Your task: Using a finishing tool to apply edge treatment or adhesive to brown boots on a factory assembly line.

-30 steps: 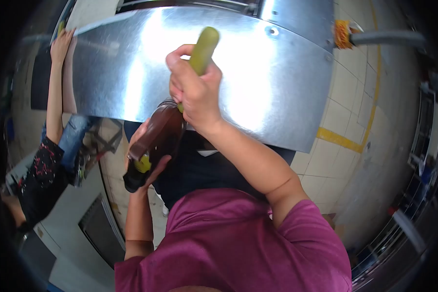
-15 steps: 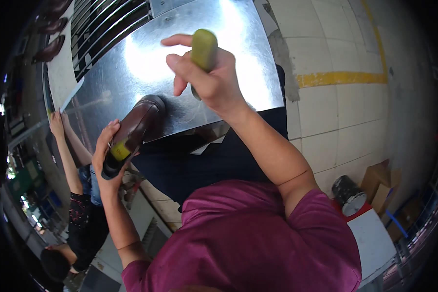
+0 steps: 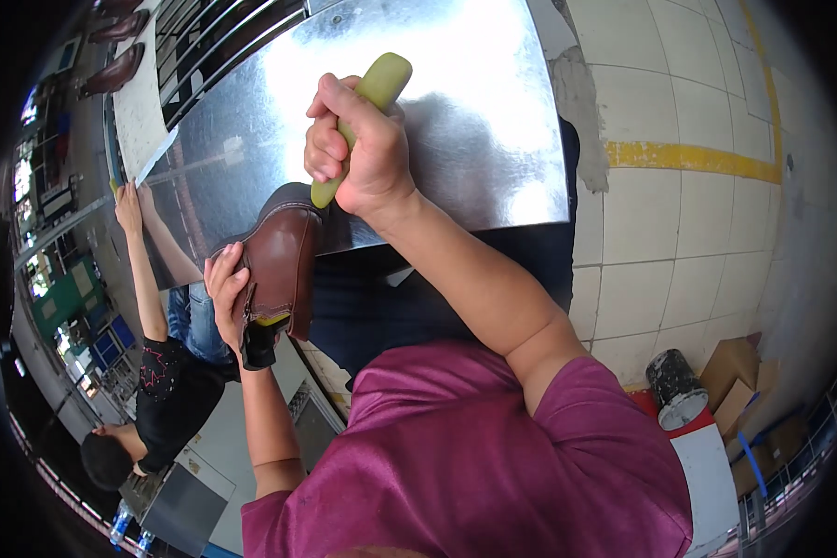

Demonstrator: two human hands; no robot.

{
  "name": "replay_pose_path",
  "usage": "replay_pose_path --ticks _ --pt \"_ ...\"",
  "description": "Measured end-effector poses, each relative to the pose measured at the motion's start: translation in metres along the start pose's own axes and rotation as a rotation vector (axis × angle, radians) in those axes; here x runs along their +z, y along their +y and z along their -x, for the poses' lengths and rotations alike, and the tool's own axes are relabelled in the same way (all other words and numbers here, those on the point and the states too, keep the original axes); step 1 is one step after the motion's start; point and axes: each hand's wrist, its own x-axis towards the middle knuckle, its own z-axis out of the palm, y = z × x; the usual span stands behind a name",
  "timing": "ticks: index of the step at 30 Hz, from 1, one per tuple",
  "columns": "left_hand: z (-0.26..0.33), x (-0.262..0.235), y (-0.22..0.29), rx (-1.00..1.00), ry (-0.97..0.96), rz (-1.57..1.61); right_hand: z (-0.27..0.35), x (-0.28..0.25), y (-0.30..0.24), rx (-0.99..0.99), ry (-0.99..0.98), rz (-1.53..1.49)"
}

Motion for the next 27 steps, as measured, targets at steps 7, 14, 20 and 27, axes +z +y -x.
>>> replay_pose_path --ticks 7,14,20,27 --pt "-0.007 0.004 0.007 -0.003 -0.010 0.050 -0.008 0.000 0.011 0.079 0.014 -0.048" --pt "-0.032 -0.009 -0.014 0.139 -0.119 0.103 -0.011 0.015 0.008 0.236 -0.287 0.169" --pt "-0.032 -0.013 -0.017 0.141 -0.118 0.186 -0.003 0.039 0.006 0.227 -0.090 0.366" --pt "-0.026 -0.012 -0.017 0.149 -0.062 0.201 -0.010 0.057 0.010 0.274 -0.084 0.594"
